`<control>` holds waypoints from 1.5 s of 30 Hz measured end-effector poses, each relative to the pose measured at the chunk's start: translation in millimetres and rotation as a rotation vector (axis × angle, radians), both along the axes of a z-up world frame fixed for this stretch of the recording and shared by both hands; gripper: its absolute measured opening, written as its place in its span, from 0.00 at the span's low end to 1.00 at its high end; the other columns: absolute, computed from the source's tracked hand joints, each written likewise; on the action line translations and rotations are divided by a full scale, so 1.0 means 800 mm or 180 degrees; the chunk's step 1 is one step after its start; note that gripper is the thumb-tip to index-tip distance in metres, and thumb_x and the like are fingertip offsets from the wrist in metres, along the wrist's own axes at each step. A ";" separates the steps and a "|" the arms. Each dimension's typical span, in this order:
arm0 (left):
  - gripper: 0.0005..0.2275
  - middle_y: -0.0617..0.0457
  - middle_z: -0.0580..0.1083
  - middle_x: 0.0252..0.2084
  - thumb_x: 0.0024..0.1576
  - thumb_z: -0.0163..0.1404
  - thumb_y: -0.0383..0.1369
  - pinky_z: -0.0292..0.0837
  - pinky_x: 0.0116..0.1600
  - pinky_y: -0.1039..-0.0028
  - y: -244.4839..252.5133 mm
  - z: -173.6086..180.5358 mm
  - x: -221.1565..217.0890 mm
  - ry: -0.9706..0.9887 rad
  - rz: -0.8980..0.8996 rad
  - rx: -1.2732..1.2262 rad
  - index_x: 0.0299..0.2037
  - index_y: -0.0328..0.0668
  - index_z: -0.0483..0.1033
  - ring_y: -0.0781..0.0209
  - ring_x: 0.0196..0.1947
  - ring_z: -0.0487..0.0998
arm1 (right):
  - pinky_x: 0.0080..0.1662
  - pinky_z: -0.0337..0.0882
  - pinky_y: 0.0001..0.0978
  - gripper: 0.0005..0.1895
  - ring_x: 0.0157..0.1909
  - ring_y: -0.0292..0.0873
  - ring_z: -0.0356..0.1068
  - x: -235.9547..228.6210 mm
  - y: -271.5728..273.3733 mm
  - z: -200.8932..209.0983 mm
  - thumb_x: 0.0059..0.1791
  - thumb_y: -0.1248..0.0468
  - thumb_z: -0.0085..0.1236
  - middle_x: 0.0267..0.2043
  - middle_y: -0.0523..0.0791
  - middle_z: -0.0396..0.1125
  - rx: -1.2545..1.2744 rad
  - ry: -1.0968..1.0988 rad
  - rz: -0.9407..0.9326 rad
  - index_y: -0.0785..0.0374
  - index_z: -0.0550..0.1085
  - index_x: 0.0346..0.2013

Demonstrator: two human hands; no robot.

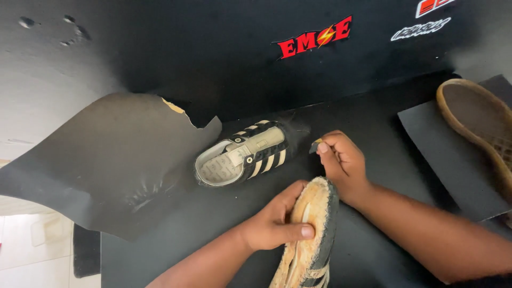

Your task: Sanding the sole of a sneaker with a small piece of sandpaper to prepare the surface for repair or gluing.

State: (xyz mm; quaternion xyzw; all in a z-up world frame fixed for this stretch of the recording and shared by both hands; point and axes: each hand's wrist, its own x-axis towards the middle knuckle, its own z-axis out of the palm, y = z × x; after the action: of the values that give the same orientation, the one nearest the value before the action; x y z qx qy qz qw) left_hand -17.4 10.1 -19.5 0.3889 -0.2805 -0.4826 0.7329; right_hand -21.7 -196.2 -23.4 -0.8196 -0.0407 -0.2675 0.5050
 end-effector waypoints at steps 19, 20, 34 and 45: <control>0.21 0.44 0.76 0.43 0.61 0.50 0.41 0.64 0.39 0.59 0.014 0.177 -0.064 -0.4849 0.2047 0.1584 0.55 0.30 0.69 0.45 0.37 0.76 | 0.38 0.63 0.29 0.12 0.33 0.34 0.62 0.003 0.000 -0.005 0.59 0.61 0.46 0.32 0.40 0.64 0.0000 0.0091 0.0032 0.60 0.72 0.32; 0.22 0.48 0.74 0.41 0.58 0.52 0.41 0.62 0.35 0.59 0.013 0.172 -0.069 -0.5257 0.2237 0.2116 0.57 0.34 0.70 0.48 0.33 0.73 | 0.38 0.63 0.28 0.12 0.32 0.34 0.61 0.004 -0.002 -0.008 0.58 0.61 0.47 0.32 0.40 0.64 0.0004 0.0160 0.0036 0.60 0.72 0.33; 0.23 0.53 0.70 0.38 0.52 0.51 0.37 0.59 0.28 0.66 -0.003 0.108 -0.071 -0.6160 0.2365 0.3416 0.59 0.37 0.72 0.56 0.24 0.68 | 0.40 0.65 0.28 0.08 0.33 0.36 0.64 0.005 0.000 -0.010 0.56 0.65 0.50 0.33 0.41 0.66 -0.0189 0.0248 0.0166 0.61 0.74 0.34; 0.34 0.39 0.74 0.48 0.58 0.45 0.48 0.64 0.43 0.47 0.007 0.109 -0.064 -0.4898 0.0367 0.2969 0.68 0.27 0.63 0.38 0.41 0.73 | 0.39 0.69 0.27 0.08 0.34 0.39 0.69 0.006 0.004 -0.005 0.56 0.66 0.50 0.35 0.46 0.69 -0.0502 -0.0113 0.0637 0.65 0.75 0.36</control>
State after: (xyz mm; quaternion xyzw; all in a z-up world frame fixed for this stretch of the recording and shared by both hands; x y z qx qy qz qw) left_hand -68.6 15.3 67.7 0.8757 -0.4492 -0.1162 0.1335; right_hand -17.3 -193.0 -27.5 -0.8438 -0.1522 -0.2263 0.4623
